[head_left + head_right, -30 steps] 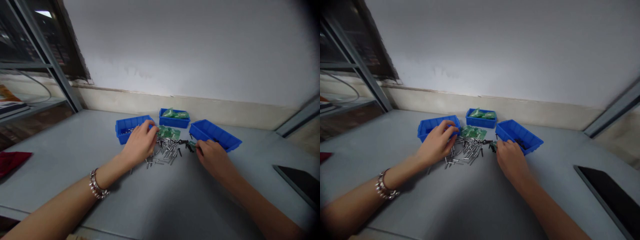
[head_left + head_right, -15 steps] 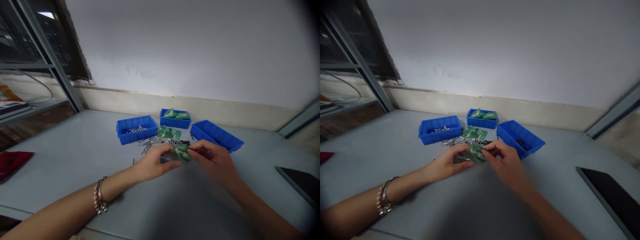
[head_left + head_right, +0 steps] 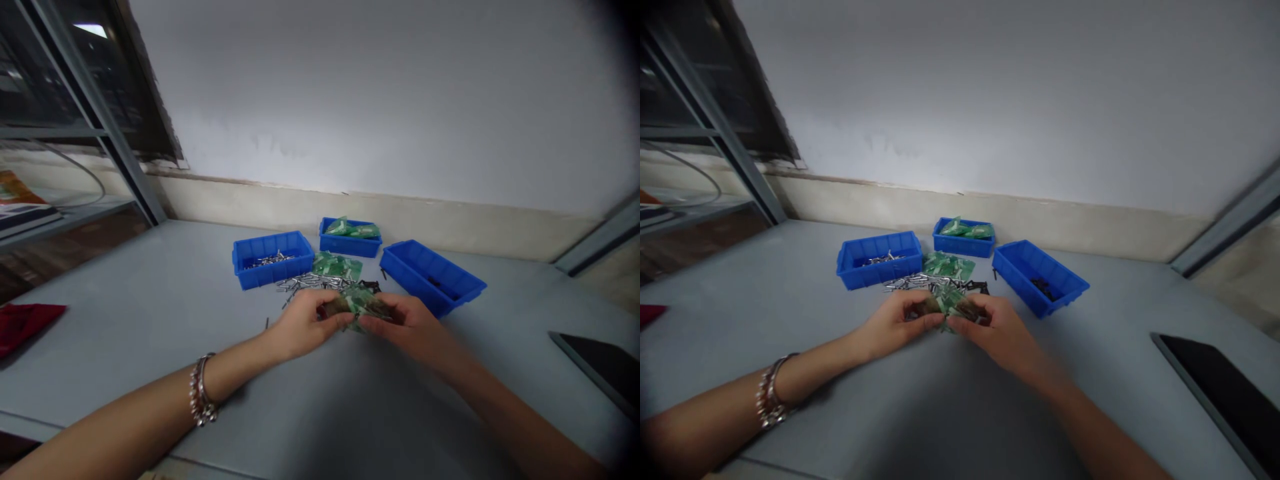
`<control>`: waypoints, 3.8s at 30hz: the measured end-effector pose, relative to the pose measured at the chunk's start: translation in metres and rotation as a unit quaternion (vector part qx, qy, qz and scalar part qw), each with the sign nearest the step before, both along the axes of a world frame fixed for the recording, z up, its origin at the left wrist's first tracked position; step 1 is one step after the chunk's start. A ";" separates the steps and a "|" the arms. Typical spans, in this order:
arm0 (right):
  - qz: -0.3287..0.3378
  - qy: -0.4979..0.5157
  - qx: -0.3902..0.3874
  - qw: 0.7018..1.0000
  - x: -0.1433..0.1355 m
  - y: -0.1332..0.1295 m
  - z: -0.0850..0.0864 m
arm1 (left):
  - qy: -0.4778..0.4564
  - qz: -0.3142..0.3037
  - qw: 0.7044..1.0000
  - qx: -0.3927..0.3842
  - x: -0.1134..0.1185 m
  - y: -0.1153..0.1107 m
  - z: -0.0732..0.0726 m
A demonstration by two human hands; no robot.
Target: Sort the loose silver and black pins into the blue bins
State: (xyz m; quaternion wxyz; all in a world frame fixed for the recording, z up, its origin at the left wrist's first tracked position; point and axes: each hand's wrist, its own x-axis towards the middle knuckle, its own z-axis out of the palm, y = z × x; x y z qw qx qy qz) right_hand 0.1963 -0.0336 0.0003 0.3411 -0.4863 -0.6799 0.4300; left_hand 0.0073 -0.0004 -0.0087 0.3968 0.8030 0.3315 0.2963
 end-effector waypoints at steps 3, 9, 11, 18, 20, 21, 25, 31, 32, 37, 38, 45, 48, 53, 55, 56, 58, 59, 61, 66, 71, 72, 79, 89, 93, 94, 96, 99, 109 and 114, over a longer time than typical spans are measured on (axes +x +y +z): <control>-0.003 -0.023 0.001 1.000 0.001 0.000 -0.002 | 0.025 -0.003 0.999 0.047 -0.001 -0.001 0.002; 0.012 -0.058 0.006 0.998 -0.003 -0.005 0.004 | 0.022 -0.048 0.998 0.045 -0.003 -0.003 0.005; 0.014 -0.069 0.012 0.997 -0.004 -0.007 0.006 | 0.025 -0.058 0.998 0.023 -0.003 -0.003 0.005; 0.036 -0.074 0.010 0.997 -0.004 -0.009 0.005 | 0.007 -0.079 0.996 -0.031 -0.002 -0.004 0.004; 0.037 -0.068 0.000 0.997 -0.003 -0.008 0.004 | 0.006 -0.074 0.997 -0.024 -0.002 -0.004 0.004; 0.037 -0.060 -0.008 0.998 -0.003 -0.007 0.004 | 0.007 -0.070 0.997 -0.019 -0.002 -0.003 0.004; 0.041 0.000 -0.032 0.999 -0.002 -0.005 0.002 | 0.011 -0.040 0.999 0.003 -0.001 -0.003 0.003; 0.049 0.035 -0.072 0.996 0.002 -0.004 0.003 | 0.007 -0.020 1.000 0.014 -0.002 -0.003 0.003; 0.049 0.033 -0.071 0.996 0.002 -0.004 0.002 | 0.007 -0.021 1.000 0.016 -0.002 -0.003 0.003; 0.049 0.022 -0.061 0.997 0.003 -0.003 0.001 | -0.004 -0.020 1.000 0.015 -0.002 -0.003 0.005; 0.048 0.020 -0.059 0.997 0.003 -0.002 0.001 | -0.007 -0.020 1.000 0.013 -0.002 -0.003 0.005; 0.024 -0.011 -0.010 1.000 0.002 -0.002 0.000 | 0.017 -0.009 1.000 0.013 -0.001 0.000 0.003; -0.017 -0.071 0.077 0.994 0.000 -0.003 0.001 | 0.023 -0.001 0.999 0.023 -0.002 -0.001 0.005; -0.103 -0.180 0.380 0.902 -0.002 -0.005 0.004 | -0.024 0.055 0.996 -0.071 -0.003 0.002 0.010; -0.107 -0.197 0.438 0.871 -0.001 -0.006 0.004 | -0.060 0.062 0.981 -0.173 -0.002 0.005 0.009; -0.106 -0.205 0.449 0.863 0.000 -0.007 0.003 | -0.078 0.053 0.970 -0.225 -0.001 0.006 0.008; -0.102 -0.216 0.463 0.854 0.001 -0.008 0.001 | -0.105 0.020 0.948 -0.300 -0.001 0.008 0.005; -0.097 -0.220 0.470 0.849 0.002 -0.008 0.000 | -0.116 0.004 0.941 -0.319 -0.001 0.008 0.004; -0.085 -0.225 0.482 0.843 0.003 -0.008 -0.002 | -0.131 -0.020 0.936 -0.325 -0.001 0.008 0.002; -0.057 -0.228 0.497 0.835 0.002 -0.007 -0.004 | -0.160 -0.016 0.939 -0.305 0.000 0.003 0.005; -0.064 -0.256 0.492 0.830 0.001 -0.009 -0.004 | -0.175 -0.016 0.939 -0.295 0.001 0.001 0.006; -0.074 -0.257 0.490 0.830 0.001 -0.009 -0.004 | -0.176 -0.015 0.941 -0.289 0.001 0.001 0.006; -0.129 -0.233 0.380 0.886 -0.002 -0.009 -0.002 | -0.179 0.002 0.953 -0.243 0.000 0.003 0.005; -0.035 -0.112 0.179 0.977 -0.002 -0.011 0.004 | -0.161 -0.029 0.971 -0.172 0.002 0.000 0.011; 0.004 -0.139 0.162 0.977 -0.005 -0.008 0.000 | -0.092 -0.018 0.991 -0.095 0.000 0.001 0.006; 0.004 -0.139 0.162 0.977 -0.006 -0.008 0.000 | -0.080 -0.017 0.993 -0.080 0.000 0.001 0.005; 0.003 -0.138 0.166 0.976 -0.007 -0.007 -0.001 | -0.059 -0.013 0.997 -0.056 -0.001 0.001 0.004; 0.000 -0.137 0.179 0.974 -0.007 -0.007 0.000 | -0.037 -0.002 0.999 -0.026 -0.001 0.000 0.004; 0.000 -0.149 0.225 0.963 -0.004 -0.007 0.000 | 0.013 0.004 0.995 0.098 0.000 -0.003 0.007; 0.005 -0.159 0.248 0.956 -0.004 -0.008 0.001 | 0.024 -0.001 0.991 0.133 -0.001 -0.003 0.007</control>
